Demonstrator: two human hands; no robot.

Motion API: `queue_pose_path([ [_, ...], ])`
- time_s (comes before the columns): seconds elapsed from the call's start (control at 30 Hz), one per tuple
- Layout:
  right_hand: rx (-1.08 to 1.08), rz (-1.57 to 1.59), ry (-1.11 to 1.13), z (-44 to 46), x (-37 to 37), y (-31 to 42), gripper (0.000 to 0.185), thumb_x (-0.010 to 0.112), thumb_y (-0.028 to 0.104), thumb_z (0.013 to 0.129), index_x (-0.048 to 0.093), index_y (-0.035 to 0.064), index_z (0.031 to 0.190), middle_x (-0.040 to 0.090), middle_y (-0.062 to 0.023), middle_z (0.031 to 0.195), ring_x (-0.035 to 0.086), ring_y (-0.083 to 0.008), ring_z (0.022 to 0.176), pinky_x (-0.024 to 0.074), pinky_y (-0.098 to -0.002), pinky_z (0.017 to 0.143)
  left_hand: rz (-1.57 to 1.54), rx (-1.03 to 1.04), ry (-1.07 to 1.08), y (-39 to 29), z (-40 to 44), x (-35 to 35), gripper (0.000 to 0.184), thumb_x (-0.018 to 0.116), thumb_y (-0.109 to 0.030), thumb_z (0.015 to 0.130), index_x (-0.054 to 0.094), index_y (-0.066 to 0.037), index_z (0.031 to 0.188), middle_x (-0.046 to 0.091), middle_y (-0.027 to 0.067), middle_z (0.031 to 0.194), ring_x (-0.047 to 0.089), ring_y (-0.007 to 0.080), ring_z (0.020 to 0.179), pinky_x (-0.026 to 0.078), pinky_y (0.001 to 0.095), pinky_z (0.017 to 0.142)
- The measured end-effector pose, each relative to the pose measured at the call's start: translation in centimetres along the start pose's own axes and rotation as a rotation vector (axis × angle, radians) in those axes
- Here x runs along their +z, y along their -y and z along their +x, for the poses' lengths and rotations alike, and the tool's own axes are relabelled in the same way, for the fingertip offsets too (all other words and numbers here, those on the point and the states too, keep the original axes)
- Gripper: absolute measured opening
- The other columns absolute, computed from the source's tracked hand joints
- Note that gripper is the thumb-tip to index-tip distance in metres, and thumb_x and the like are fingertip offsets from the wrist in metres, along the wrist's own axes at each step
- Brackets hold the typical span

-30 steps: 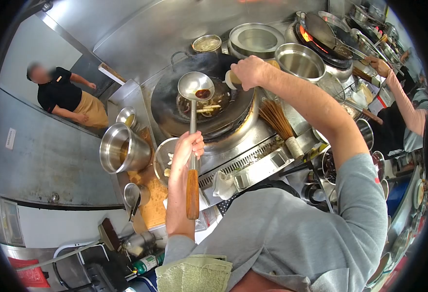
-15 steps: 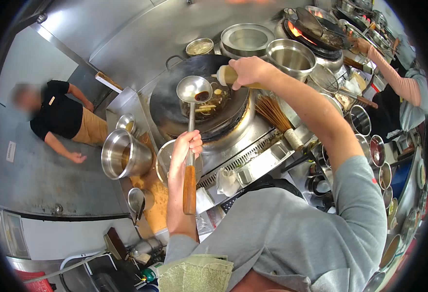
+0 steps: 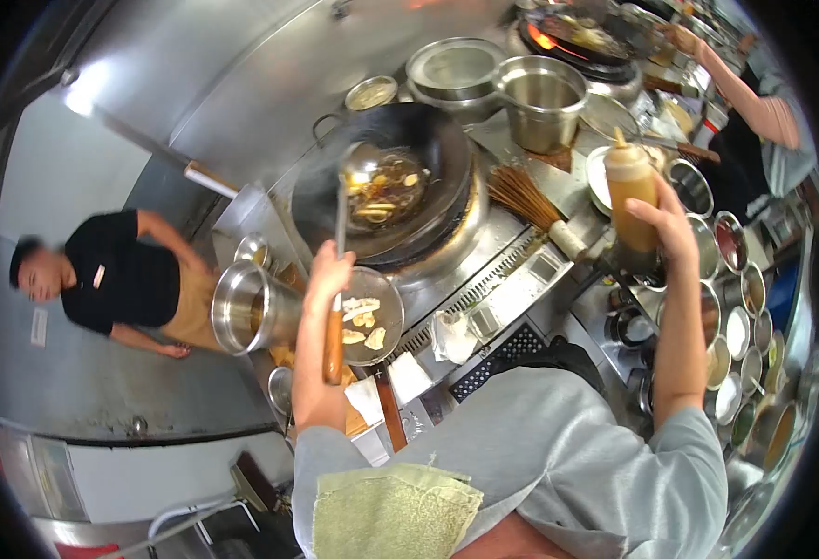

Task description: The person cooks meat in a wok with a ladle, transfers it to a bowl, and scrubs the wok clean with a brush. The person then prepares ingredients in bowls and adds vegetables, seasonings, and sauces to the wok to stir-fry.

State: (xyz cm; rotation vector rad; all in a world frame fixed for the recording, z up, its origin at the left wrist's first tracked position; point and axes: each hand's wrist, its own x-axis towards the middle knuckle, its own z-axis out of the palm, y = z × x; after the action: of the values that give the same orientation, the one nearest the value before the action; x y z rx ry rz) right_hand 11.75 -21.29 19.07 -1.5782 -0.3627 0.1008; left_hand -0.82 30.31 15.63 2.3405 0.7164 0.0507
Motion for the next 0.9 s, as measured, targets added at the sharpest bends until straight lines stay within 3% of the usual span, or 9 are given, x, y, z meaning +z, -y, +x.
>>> queue_pose_path([
  [0.07,-0.026,-0.096,-0.08,-3.1,-4.6,0.9,0.07,0.077,0.022,0.072,0.048,0.0012,0.132,0.06,-0.0091,0.12,0.056,-0.0205,0.11,0.0402,-0.0326,0.098,-0.011,0.046,-0.081,2.0,0.5,-0.9,0.038,0.058,-0.022,0.084,0.054,0.003,0.111,0.063,0.0142,0.075,0.06,0.0206,0.052,0.049,0.0353,0.05],
  [0.13,-0.105,-0.241,-0.293,-6.0,-9.5,0.8,0.072,0.079,0.023,0.07,0.049,0.0015,0.132,0.061,-0.0091,0.119,0.057,-0.0202,0.109,0.0408,-0.0337,0.098,-0.051,0.0,-0.253,6.9,3.3,-0.8,0.057,0.064,-0.028,0.083,0.049,0.005,0.127,0.062,0.0117,0.08,0.058,0.0182,0.055,0.049,0.0341,0.049],
  [0.17,-0.144,-0.305,-0.414,-7.3,-13.0,-0.4,0.073,0.08,0.027,0.069,0.05,0.0022,0.13,0.061,-0.0094,0.119,0.057,-0.0201,0.109,0.0411,-0.0345,0.098,-0.211,-0.045,-0.17,6.3,2.5,-1.6,0.067,0.065,-0.028,0.084,0.041,0.004,0.137,0.059,0.0095,0.073,0.055,0.0169,0.052,0.046,0.0319,0.045],
  [0.27,-0.199,-0.456,-0.86,-10.8,-20.8,-2.3,0.074,0.086,0.026,0.063,0.052,0.0028,0.125,0.061,-0.0087,0.116,0.058,-0.0208,0.106,0.0449,-0.0347,0.094,-0.397,-0.029,-0.137,4.1,0.9,-1.4,0.023,0.06,-0.014,0.087,0.045,-0.003,0.102,0.043,0.0018,0.055,0.04,0.0116,0.04,0.033,0.028,0.032],
  [0.4,-0.276,-0.482,-1.046,-13.4,-26.5,-5.1,0.071,0.086,0.025,0.065,0.052,0.0051,0.124,0.063,-0.0072,0.115,0.059,-0.018,0.105,0.0466,-0.0334,0.093,-0.306,0.024,-0.078,3.0,1.1,1.4,0.015,0.057,-0.013,0.087,0.047,-0.003,0.09,0.04,0.0024,0.053,0.038,0.0124,0.039,0.033,0.0283,0.034],
  [0.6,-0.032,-0.57,-1.119,-14.9,-26.8,-13.4,0.065,0.083,0.018,0.057,0.054,0.0067,0.114,0.063,-0.0168,0.108,0.061,-0.033,0.107,0.0488,-0.0405,0.09,-0.494,-0.044,-0.065,-1.8,-0.5,6.6,0.017,0.056,-0.01,0.086,0.042,-0.006,0.076,0.039,0.0027,0.058,0.034,0.0122,0.041,0.031,0.03,0.036],
  [0.73,0.087,-0.586,-1.046,-17.7,-25.9,-15.1,0.08,0.083,0.019,0.062,0.043,0.0036,0.13,0.057,-0.0215,0.123,0.056,-0.0339,0.117,0.0451,-0.0376,0.098,-0.522,-0.076,0.003,-3.7,-0.8,7.4,0.027,0.055,-0.013,0.085,0.04,-0.01,0.063,0.035,0.0007,0.052,0.032,0.0128,0.038,0.03,0.0306,0.032],
  [0.83,-0.09,-0.555,-1.107,-21.7,-27.6,-12.4,0.084,0.081,0.018,0.067,0.038,0.0058,0.138,0.056,-0.0207,0.125,0.055,-0.031,0.12,0.0436,-0.0388,0.101,-0.55,-0.16,-0.12,-6.6,-3.0,8.6,0.028,0.053,-0.016,0.091,0.043,-0.011,0.065,0.033,-0.0011,0.05,0.032,0.0102,0.038,0.03,0.0266,0.033],
  [0.9,-0.155,-0.629,-1.274,-27.7,-30.4,-8.2,0.071,0.075,0.019,0.071,0.045,0.0003,0.133,0.055,-0.0202,0.125,0.053,-0.0335,0.116,0.0408,-0.0389,0.102,-0.559,-0.171,-0.114,-7.5,-3.4,9.2,0.026,0.053,-0.017,0.091,0.044,-0.011,0.068,0.035,0.0001,0.053,0.034,0.0112,0.041,0.032,0.0262,0.035],
])
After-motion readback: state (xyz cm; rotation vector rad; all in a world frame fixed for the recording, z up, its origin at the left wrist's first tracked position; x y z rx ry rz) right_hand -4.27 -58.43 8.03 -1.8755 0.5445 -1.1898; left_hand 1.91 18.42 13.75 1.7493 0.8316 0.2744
